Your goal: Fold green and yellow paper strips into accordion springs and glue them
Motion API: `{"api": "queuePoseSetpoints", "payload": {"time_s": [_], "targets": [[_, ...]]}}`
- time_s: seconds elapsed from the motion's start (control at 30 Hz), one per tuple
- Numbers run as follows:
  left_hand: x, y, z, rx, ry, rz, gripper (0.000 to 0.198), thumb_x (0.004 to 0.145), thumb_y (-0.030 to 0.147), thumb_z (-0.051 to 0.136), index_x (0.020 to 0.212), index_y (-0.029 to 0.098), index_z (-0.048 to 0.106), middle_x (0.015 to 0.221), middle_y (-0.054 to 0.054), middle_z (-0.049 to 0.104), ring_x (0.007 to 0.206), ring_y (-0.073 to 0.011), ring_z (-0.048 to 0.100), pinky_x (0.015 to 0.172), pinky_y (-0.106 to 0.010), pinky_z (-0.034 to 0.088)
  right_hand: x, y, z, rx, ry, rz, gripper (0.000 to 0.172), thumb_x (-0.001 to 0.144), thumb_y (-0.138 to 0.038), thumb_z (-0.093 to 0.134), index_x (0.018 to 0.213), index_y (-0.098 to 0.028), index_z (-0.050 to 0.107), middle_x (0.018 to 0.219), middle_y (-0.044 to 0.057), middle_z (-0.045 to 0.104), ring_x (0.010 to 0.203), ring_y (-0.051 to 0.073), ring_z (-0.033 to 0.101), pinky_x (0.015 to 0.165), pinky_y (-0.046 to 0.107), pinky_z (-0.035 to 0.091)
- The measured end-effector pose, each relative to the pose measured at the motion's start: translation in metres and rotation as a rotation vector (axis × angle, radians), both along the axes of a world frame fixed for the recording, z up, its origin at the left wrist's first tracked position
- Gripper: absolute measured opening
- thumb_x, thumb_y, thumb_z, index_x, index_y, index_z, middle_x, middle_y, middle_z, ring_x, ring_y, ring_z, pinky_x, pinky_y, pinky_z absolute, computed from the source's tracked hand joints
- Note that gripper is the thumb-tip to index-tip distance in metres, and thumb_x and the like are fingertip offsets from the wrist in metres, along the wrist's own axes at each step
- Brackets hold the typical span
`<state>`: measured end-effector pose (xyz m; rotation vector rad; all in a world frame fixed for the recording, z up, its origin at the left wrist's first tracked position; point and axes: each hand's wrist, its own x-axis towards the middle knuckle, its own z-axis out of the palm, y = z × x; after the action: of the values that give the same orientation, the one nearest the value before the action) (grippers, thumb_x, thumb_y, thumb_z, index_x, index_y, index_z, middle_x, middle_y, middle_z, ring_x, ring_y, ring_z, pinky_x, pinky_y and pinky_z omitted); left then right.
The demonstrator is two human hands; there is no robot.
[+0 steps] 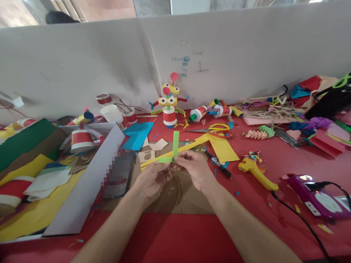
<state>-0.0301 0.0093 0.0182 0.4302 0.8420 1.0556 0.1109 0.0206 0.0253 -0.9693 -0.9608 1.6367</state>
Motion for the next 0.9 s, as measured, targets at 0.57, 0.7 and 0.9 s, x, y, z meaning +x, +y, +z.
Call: {"api": "queuePoseSetpoints", "payload": {"time_s": [0.57, 0.7, 0.9], "targets": [[0.004, -0.001, 0.003, 0.197, 0.158, 0.1, 0.015, 0.064, 0.026, 0.072, 0.068, 0.012, 0.066, 0.062, -0.001, 0.062, 0.057, -0.0062, 0.053, 0.056, -0.019, 0.038, -0.004, -0.006, 0.001, 0.221, -0.108, -0.011, 0.022, 0.065, -0.026, 0.069, 0.086, -0.022, 0.071, 0.081, 0.002, 0.07, 0.077, 0.017, 0.061, 0.078, 0.033, 0.046], [0.006, -0.002, 0.006, 0.225, 0.164, 0.134, 0.015, 0.063, 0.025, 0.072, 0.068, 0.013, 0.065, 0.063, 0.0, 0.06, 0.056, -0.0054, 0.051, 0.056, -0.019, 0.038, -0.005, -0.007, 0.0, 0.239, -0.108, -0.023, 0.022, 0.068, -0.028, 0.067, 0.089, -0.022, 0.071, 0.086, 0.003, 0.07, 0.082, 0.018, 0.062, 0.081, 0.034, 0.046], [0.007, -0.006, 0.014, 0.239, 0.244, 0.14, 0.017, 0.065, 0.027, 0.07, 0.073, 0.014, 0.064, 0.07, -0.001, 0.062, 0.061, -0.0077, 0.055, 0.062, -0.021, 0.043, -0.004, -0.004, -0.005, 0.195, -0.202, -0.086, 0.024, 0.065, -0.032, 0.068, 0.084, -0.018, 0.07, 0.077, 0.004, 0.07, 0.073, 0.018, 0.062, 0.071, 0.032, 0.046]]}}
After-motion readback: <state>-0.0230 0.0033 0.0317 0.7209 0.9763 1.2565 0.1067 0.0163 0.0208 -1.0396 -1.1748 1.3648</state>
